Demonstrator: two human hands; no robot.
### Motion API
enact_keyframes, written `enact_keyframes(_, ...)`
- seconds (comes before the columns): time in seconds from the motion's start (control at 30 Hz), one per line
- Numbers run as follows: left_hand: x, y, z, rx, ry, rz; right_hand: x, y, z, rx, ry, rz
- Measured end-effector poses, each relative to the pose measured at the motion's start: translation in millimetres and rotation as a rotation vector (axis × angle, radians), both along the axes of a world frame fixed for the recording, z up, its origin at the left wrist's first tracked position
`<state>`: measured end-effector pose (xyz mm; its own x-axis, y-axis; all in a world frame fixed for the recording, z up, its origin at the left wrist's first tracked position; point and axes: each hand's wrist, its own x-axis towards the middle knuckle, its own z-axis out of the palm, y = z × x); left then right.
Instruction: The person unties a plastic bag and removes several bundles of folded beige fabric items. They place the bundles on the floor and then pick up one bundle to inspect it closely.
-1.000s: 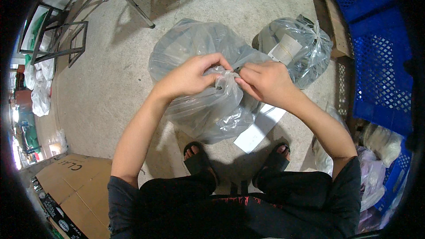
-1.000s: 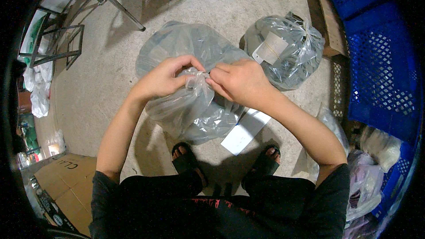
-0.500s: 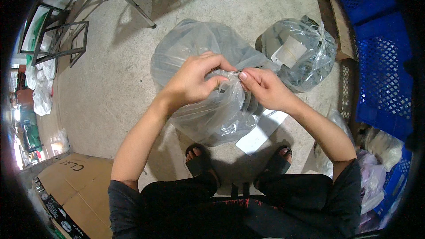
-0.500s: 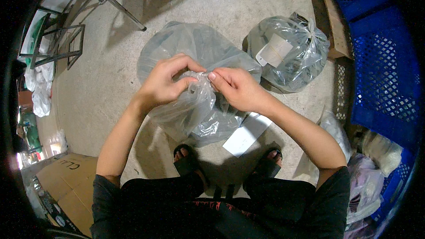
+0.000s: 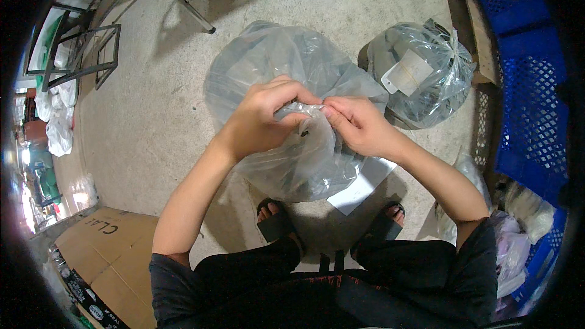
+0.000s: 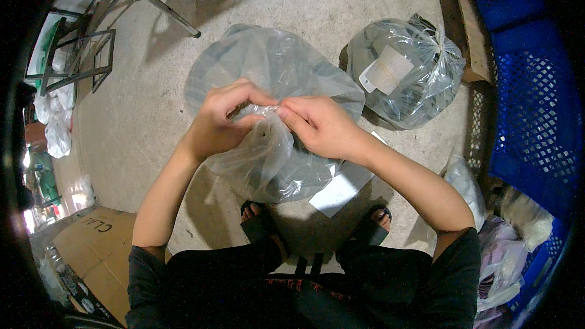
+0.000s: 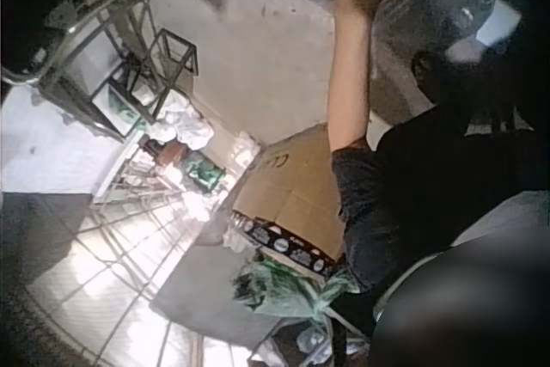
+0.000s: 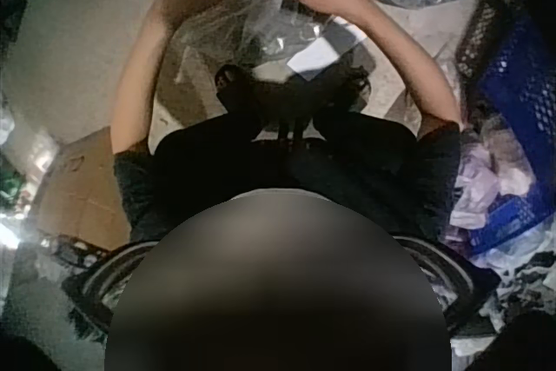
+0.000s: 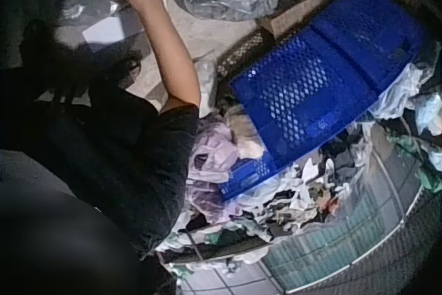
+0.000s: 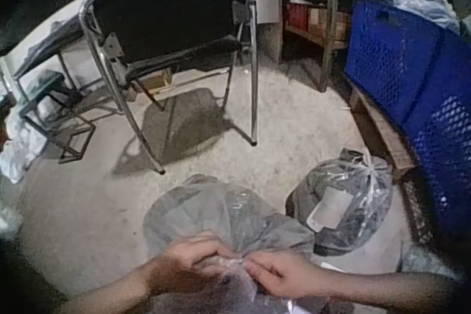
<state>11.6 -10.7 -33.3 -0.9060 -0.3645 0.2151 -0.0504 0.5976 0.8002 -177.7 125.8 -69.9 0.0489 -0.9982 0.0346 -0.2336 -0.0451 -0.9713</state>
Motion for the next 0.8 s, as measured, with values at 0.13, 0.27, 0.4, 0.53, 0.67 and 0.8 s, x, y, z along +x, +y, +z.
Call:
enact_keyframes(0.13, 3, -2, -8, -0.160, 0.037, 0.180, -6, -9, 2, -0.051, 0.128, -0.029)
enact_keyframes(0.27, 13, -4, -5, -0.396, 0.047, 0.320, -10, -13, 2, -0.137, 0.125, -0.064)
enact_keyframes(0.4, 15, 1, -5, -0.448, -0.028, 0.180, -6, -9, -3, -0.184, 0.126, -0.084)
enact_keyframes(0.53, 6, 5, -11, -0.438, 0.076, 0.176, -3, -6, -11, -0.225, 0.082, -0.065)
enact_keyframes(0.67, 5, 6, -13, -0.339, 0.076, 0.166, -4, -7, -15, -0.255, 0.060, -0.059)
enact_keyframes(0.8, 5, 6, -17, -0.235, 0.075, 0.169, -4, -8, -16, -0.268, 0.059, -0.057)
